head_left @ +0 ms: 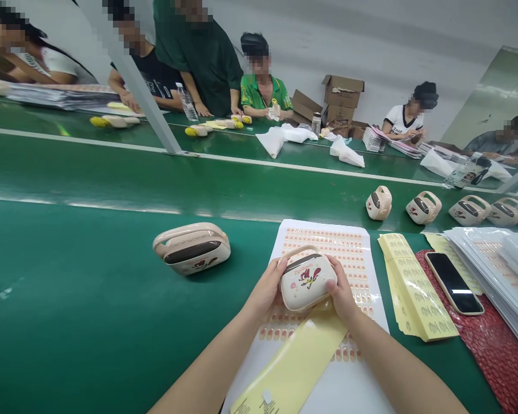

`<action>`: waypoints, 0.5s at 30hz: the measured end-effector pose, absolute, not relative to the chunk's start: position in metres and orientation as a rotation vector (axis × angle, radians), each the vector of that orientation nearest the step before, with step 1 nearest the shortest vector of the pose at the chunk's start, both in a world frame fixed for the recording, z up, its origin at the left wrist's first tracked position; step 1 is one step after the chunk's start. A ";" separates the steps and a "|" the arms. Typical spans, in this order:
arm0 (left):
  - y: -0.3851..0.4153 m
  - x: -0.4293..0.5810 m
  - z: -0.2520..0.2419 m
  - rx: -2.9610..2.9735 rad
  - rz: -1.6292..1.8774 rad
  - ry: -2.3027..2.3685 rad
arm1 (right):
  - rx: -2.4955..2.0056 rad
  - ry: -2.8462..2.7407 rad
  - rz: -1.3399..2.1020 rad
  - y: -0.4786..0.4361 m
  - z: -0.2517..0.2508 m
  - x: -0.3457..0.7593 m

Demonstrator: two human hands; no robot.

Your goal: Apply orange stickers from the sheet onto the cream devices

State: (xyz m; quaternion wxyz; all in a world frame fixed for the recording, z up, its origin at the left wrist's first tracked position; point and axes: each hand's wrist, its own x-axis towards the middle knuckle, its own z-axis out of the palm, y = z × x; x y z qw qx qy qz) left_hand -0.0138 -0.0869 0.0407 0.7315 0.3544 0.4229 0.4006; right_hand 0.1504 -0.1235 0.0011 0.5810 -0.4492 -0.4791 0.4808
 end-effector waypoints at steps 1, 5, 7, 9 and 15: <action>-0.085 -0.016 0.040 0.828 0.872 0.957 | -1.044 -1.083 1.147 -0.123 0.001 0.150; -0.079 -0.025 0.041 0.944 0.871 0.997 | -0.976 -0.921 1.226 -0.121 0.002 0.149; -0.078 -0.027 0.044 0.968 0.866 0.991 | -0.931 -0.857 1.269 -0.121 0.003 0.149; -0.078 -0.028 0.046 0.995 0.862 0.994 | -0.906 -0.817 1.316 -0.120 0.002 0.148; -0.079 -0.027 0.048 1.008 0.882 1.003 | -0.913 -0.807 1.381 -0.120 -0.004 0.150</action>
